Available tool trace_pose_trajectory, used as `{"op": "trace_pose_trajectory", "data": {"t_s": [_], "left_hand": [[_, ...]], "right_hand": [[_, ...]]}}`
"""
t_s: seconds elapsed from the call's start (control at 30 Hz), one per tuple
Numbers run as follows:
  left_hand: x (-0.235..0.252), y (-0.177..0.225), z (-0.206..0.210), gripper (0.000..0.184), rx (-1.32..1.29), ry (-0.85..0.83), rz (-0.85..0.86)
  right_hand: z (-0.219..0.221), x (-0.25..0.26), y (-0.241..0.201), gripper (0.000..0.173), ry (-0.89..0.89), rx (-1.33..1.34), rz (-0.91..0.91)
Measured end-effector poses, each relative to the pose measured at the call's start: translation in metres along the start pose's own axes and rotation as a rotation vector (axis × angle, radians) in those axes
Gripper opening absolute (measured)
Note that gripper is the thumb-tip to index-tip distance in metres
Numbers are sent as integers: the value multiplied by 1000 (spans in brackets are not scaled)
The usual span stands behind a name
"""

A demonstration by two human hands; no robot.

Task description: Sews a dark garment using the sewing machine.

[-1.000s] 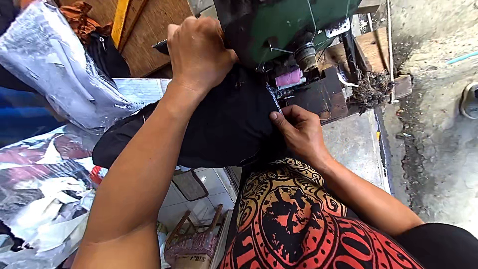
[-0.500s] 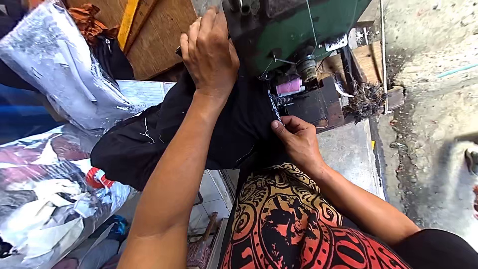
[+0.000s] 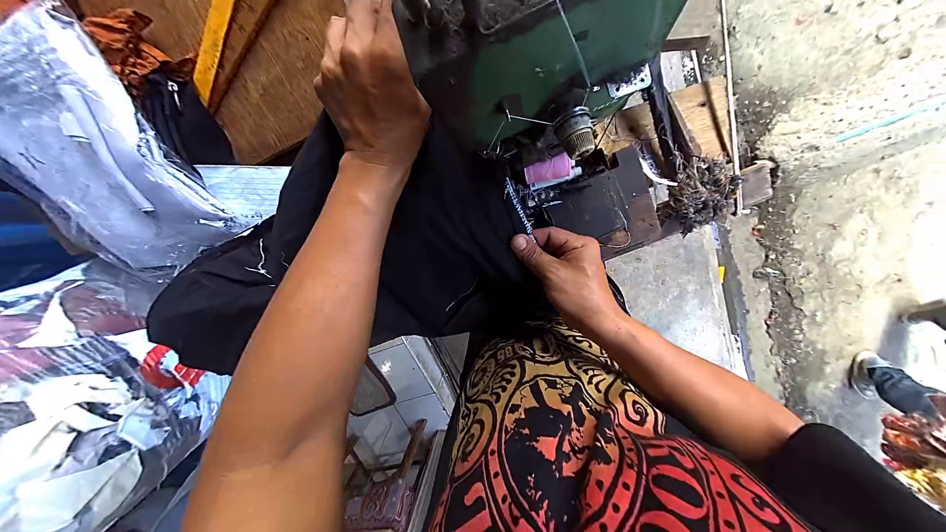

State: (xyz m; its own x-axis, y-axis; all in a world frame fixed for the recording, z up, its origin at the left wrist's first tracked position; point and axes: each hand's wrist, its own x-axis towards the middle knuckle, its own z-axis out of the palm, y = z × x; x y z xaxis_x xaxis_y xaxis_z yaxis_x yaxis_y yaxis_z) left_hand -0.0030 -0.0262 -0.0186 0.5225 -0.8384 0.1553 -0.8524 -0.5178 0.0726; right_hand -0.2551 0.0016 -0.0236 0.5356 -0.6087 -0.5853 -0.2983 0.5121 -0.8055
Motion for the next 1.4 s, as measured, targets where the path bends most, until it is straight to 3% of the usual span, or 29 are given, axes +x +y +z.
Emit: {"op": "trace_pose_trajectory", "data": {"t_s": [0.27,0.4,0.53,0.8,0.9,0.97,1.13,1.23,1.33,1.4], "left_hand": [[19,-11,6,36,17,-47,7],[27,-20,15,29,-33,63,23],[38,-48,62,21,11,232,59],[47,-53,53,18,-72,123,35],[51,-19,-4,31,-142,-170,-141],[59,-13,-16,34,-141,-258,-178],[63,-32,12,31,-97,-136,-120],[76,-30,1,34,-68,-262,-143],[80,-56,42,31,1,-95,-30],[83,-50,34,32,1,-125,-61]], "right_hand": [[9,5,-2,20,48,51,-3],[8,14,-5,20,32,32,6],[5,10,-2,18,40,23,-8],[5,12,-2,23,83,-56,-84],[3,15,-2,23,57,-38,-43],[3,16,-1,23,56,-30,-36],[4,13,1,23,54,-23,-48],[4,16,-1,22,45,-32,-40],[5,14,-1,24,45,-30,-17],[5,15,-1,27,35,-21,-10]]}}
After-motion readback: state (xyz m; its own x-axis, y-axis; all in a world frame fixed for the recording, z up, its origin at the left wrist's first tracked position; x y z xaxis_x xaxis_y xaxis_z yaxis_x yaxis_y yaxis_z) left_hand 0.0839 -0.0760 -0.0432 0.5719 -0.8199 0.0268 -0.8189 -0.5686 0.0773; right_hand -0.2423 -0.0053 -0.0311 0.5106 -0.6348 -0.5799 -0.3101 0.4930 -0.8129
